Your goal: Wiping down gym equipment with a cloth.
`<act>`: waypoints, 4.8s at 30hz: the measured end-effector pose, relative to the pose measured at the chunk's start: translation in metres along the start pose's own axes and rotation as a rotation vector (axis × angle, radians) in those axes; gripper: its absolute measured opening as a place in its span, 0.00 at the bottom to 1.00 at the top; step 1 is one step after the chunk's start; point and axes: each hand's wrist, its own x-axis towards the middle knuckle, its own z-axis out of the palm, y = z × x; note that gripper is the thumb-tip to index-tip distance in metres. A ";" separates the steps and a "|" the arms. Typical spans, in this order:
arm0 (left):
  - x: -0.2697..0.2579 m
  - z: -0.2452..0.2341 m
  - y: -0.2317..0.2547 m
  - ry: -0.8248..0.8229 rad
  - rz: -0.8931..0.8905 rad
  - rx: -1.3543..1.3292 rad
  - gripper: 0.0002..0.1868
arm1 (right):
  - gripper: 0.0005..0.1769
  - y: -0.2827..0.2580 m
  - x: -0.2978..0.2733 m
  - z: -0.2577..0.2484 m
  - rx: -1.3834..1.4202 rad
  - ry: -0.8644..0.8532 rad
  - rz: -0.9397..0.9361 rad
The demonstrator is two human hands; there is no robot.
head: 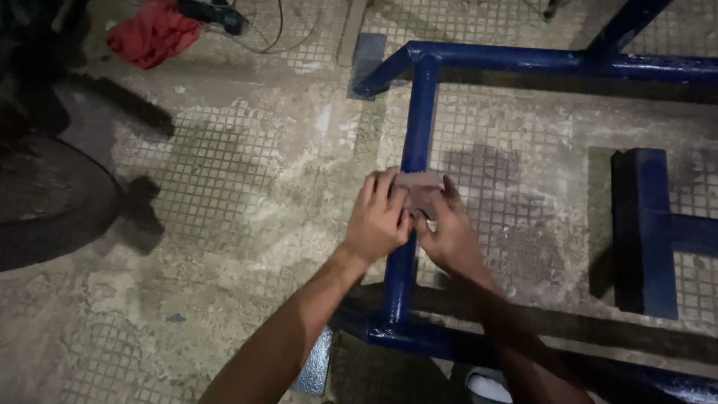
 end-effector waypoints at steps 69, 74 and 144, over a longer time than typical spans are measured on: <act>0.053 0.100 -0.063 0.117 -0.389 -0.363 0.26 | 0.39 0.069 0.096 0.052 -0.032 0.098 -0.223; 0.060 0.083 -0.052 0.030 -0.268 -0.376 0.26 | 0.35 0.053 0.072 0.047 0.133 0.028 0.014; 0.143 0.121 -0.086 0.247 -0.357 -0.405 0.29 | 0.23 0.091 0.179 0.054 0.252 0.115 0.070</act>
